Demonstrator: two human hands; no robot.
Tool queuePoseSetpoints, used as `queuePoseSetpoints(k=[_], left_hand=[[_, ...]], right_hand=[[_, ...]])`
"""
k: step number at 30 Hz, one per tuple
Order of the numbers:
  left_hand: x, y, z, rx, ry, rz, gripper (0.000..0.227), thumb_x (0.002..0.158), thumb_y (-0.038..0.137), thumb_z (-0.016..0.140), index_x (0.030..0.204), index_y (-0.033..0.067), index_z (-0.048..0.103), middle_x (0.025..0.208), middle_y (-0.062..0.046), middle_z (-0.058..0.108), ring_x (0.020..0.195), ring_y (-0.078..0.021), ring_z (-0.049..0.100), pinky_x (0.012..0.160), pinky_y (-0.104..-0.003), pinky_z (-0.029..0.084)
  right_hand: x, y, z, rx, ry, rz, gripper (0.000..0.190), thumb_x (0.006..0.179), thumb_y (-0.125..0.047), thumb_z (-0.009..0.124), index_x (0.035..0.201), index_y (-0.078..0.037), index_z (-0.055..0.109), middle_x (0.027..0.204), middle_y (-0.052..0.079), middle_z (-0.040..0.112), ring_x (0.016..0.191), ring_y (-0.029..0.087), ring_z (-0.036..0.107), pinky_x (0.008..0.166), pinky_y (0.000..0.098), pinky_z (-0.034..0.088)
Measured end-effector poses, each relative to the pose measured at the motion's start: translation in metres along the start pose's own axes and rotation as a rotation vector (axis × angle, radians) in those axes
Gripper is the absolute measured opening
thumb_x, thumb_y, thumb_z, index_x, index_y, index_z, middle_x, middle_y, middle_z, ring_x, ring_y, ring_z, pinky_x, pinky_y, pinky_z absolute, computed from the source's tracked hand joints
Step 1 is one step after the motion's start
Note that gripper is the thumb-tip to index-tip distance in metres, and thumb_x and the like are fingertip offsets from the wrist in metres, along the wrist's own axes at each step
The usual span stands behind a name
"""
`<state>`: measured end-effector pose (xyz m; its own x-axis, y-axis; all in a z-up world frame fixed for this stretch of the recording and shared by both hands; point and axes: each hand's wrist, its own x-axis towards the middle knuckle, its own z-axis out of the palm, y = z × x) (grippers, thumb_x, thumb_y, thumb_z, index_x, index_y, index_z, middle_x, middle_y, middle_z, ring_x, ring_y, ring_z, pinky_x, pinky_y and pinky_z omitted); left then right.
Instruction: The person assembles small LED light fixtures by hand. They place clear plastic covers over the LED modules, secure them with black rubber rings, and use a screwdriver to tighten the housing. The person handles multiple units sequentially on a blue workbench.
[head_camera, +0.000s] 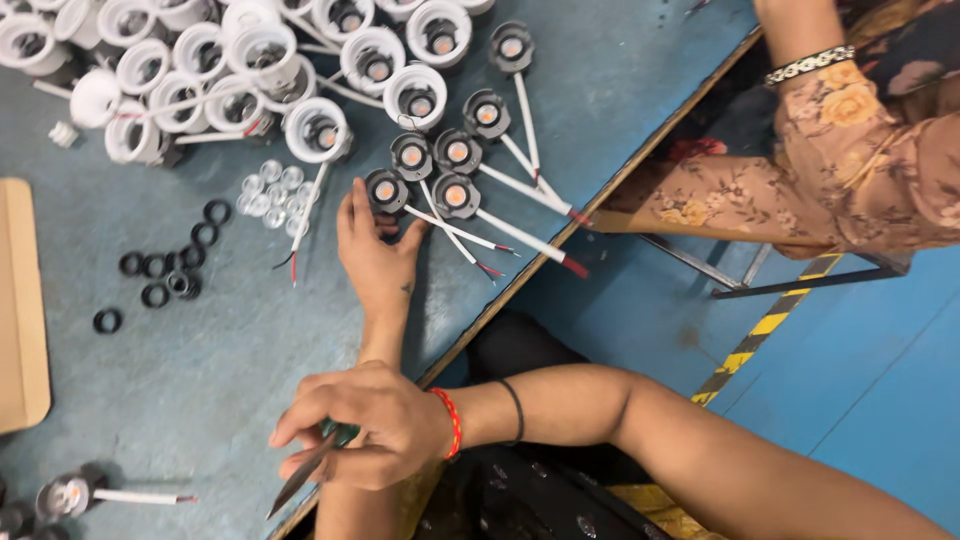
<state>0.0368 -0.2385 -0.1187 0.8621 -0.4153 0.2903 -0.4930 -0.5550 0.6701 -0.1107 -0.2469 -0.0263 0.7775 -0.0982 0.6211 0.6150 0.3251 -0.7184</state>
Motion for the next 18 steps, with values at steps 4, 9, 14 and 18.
queuePoseSetpoints(k=[4, 9, 14, 18], left_hand=[[0.005, 0.013, 0.027, -0.160, 0.054, 0.003, 0.092, 0.077, 0.006, 0.090, 0.153, -0.0032, 0.040, 0.149, -0.021, 0.048, 0.093, -0.0200, 0.067, 0.081, -0.030, 0.062], [-0.008, 0.017, 0.027, -0.264, 0.083, 0.054, 0.085, 0.088, 0.000, 0.076, 0.159, -0.0032, 0.031, 0.157, -0.022, 0.045, 0.109, -0.0216, 0.071, 0.092, -0.031, 0.063], [-0.045, -0.003, -0.014, -0.162, -0.149, 0.154, 0.056, 0.091, 0.005, 0.076, 0.142, 0.0011, 0.055, 0.150, -0.018, 0.055, 0.117, -0.0296, 0.068, 0.096, -0.036, 0.059], [-0.058, -0.037, -0.093, -0.197, -0.176, 0.182, 0.036, 0.092, 0.010, 0.077, 0.127, 0.0064, 0.068, 0.142, -0.012, 0.063, 0.123, -0.0313, 0.067, 0.098, -0.036, 0.058]], right_hand=[[0.001, 0.008, -0.004, -0.057, 0.037, 0.020, 0.028, 0.102, -0.010, 0.073, 0.127, -0.006, 0.061, 0.095, 0.005, 0.065, 0.079, 0.011, 0.065, 0.071, 0.0235, 0.054], [0.001, 0.013, -0.005, -0.117, 0.064, 0.000, 0.028, 0.102, -0.012, 0.073, 0.127, -0.005, 0.062, 0.098, 0.006, 0.066, 0.083, 0.014, 0.067, 0.074, 0.0250, 0.056], [0.001, 0.018, -0.003, -0.252, 0.062, 0.056, 0.025, 0.099, -0.014, 0.075, 0.119, -0.005, 0.063, 0.098, 0.006, 0.069, 0.081, 0.016, 0.069, 0.073, 0.0266, 0.055], [0.007, 0.030, -0.007, -0.437, 0.004, 0.090, 0.027, 0.099, -0.022, 0.072, 0.119, -0.006, 0.062, 0.103, 0.009, 0.070, 0.091, 0.025, 0.071, 0.082, 0.0355, 0.056]])
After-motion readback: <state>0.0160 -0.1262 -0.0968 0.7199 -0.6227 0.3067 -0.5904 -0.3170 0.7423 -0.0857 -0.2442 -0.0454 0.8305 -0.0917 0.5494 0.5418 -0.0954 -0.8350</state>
